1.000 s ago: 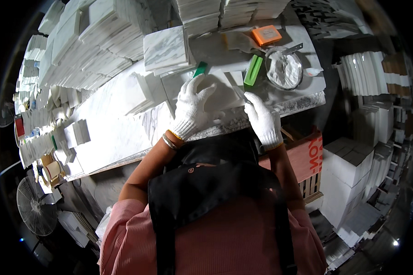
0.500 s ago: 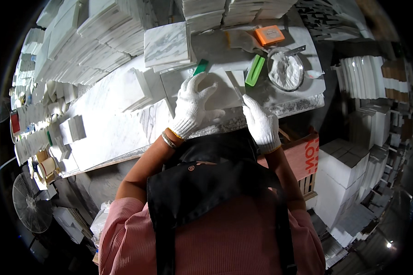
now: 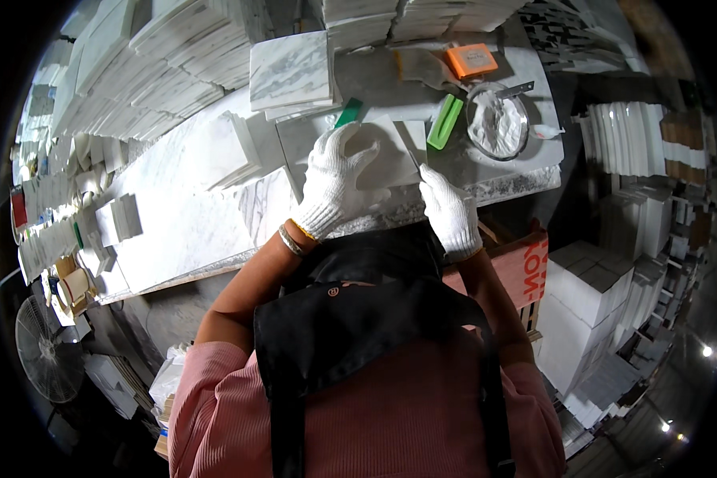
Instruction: The person smooths the edges of white rectangular tiles using a green sanding block and a metal scraper. They repeatedly pick up tiles, sand the edges, and place them back on the table or into a nearby box.
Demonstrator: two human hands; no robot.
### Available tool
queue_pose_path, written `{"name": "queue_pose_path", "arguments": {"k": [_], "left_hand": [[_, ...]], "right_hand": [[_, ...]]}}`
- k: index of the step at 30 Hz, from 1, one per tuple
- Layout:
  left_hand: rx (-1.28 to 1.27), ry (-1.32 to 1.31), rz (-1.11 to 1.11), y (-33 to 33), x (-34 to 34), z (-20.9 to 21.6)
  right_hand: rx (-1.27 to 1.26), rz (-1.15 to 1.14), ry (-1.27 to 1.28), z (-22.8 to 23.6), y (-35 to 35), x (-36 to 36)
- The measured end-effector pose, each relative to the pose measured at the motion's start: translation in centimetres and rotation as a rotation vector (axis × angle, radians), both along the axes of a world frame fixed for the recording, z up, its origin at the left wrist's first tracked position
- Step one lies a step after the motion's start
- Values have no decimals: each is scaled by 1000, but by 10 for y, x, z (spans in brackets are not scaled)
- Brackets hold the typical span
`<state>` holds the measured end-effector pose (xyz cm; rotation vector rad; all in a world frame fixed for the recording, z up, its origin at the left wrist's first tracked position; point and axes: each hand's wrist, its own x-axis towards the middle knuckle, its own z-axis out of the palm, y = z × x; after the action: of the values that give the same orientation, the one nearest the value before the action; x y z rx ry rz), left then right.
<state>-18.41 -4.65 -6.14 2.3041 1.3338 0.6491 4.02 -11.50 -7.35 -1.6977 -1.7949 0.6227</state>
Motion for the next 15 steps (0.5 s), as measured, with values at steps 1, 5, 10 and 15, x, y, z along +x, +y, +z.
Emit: {"name": "queue_pose_path", "arguments": {"k": [1, 5, 10, 15], "left_hand": [[0, 4, 6, -1, 0, -1], [21, -30, -16, 1, -1, -5], [12, -55, -6, 0, -2, -2], [45, -65, -16, 0, -3, -7]], "right_hand": [[28, -10, -2, -3, -1, -1], [-34, -80, 62, -3, -2, -3], [-225, -154, 247, 18, 2, -3], [-151, -89, 44, 32, 3, -5]]}}
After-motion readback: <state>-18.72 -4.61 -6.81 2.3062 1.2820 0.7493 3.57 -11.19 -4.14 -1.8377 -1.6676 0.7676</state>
